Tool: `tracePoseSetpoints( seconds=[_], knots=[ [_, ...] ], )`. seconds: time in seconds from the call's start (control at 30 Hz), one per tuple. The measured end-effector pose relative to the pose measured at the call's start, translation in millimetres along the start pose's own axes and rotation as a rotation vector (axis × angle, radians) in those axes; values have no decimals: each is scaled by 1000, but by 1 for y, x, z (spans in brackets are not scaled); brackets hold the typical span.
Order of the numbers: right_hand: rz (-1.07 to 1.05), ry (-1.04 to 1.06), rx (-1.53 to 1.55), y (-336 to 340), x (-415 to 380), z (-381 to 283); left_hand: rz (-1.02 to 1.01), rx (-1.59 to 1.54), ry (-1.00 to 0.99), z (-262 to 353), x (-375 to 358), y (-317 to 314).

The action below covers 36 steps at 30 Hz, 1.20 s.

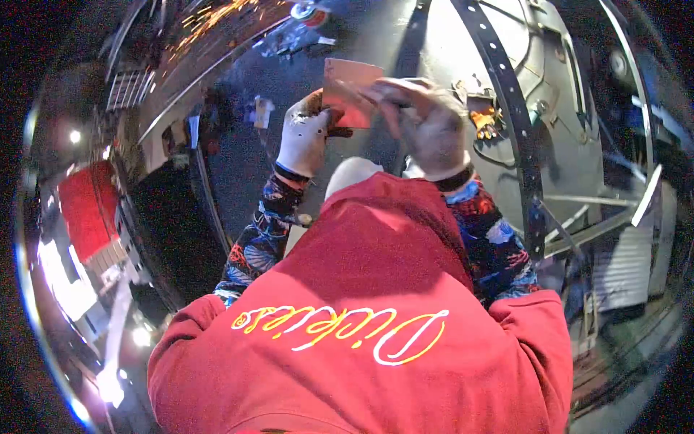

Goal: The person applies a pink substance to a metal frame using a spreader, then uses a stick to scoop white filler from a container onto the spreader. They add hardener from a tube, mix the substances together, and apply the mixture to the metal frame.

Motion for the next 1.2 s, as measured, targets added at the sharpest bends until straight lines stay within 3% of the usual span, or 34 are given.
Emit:
tracePoseSetpoints(
  seconds=[0.07, 0.1, 0.13, 0.2, 0.27, 0.33, 0.43, 0.5, 0.53, 0.57, 0.63, 0.67, 0.73, 0.77, 0.83, 0.87, 0.93, 1.07, 1.13, 1.17, 1.2],
  knots=[
    [66, 80, -234, -13, -4, -15, -105, 93, 25, 13, 12, -12],
    [150, 341, -623, -15, -9, -27, -161, 158, 38, 13, 16, -17],
    [193, 347, -628, -17, -11, -25, -239, 230, 47, 16, 27, -20],
    [143, -242, 158, -36, -10, 56, -317, 430, -156, 26, 39, -20],
    [372, 267, -434, -37, -21, -1, -437, 92, 141, 6, 49, -24],
    [596, 234, -589, -48, -44, -6, -568, 23, 272, -13, 56, -20],
    [861, 18, -516, -72, -77, 3, -780, -25, 437, -16, 43, -32],
    [946, -215, -671, -90, -113, -13, -879, 32, 573, -23, 25, -38],
    [971, -300, -696, -101, -126, 0, -876, 83, 690, -40, 25, -25],
    [970, -418, -682, -38, -71, 83, -899, 108, 818, -110, 102, -79],
    [870, -675, -690, -62, -100, 89, -1058, 181, 791, -103, 64, -91],
    [890, -693, -701, -65, -105, 94, -1136, 148, 898, -110, 60, -92],
    [996, -705, -875, -65, -116, 86, -1142, 149, 834, -115, 49, -95],
    [1033, -773, -815, -65, -120, 85, -1158, 148, 834, -120, 50, -99],
    [1122, -735, -788, -64, -125, 83, -1567, 371, 208, -120, 49, -112],
    [1187, -705, -758, -62, -129, 82, -1585, 366, 201, -127, 47, -115],
    [1216, -726, -788, -63, -137, 92, -1415, 311, 615, -150, 40, -115],
    [1261, -802, -776, -67, -149, 94, -1514, 330, 692, -182, 28, -130],
    [1330, -860, -803, -69, -160, 102, -1875, 434, -169, -224, 26, -142],
    [1359, -903, -858, -69, -170, 106, -1994, 521, -489, -219, 8, -155],
    [1385, -919, -845, -69, -184, 113, -2025, 519, -487, -220, -7, -167]
  ],
)
Point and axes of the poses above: each hand's wrist, its own x-axis towards the middle knuckle, its own y-axis out of the back of the hand, z = x × y, the point moved 6 cm from there along x, towards the middle knuckle, and after that the axes turned 8 degrees about -y, right-handed, at the moved point
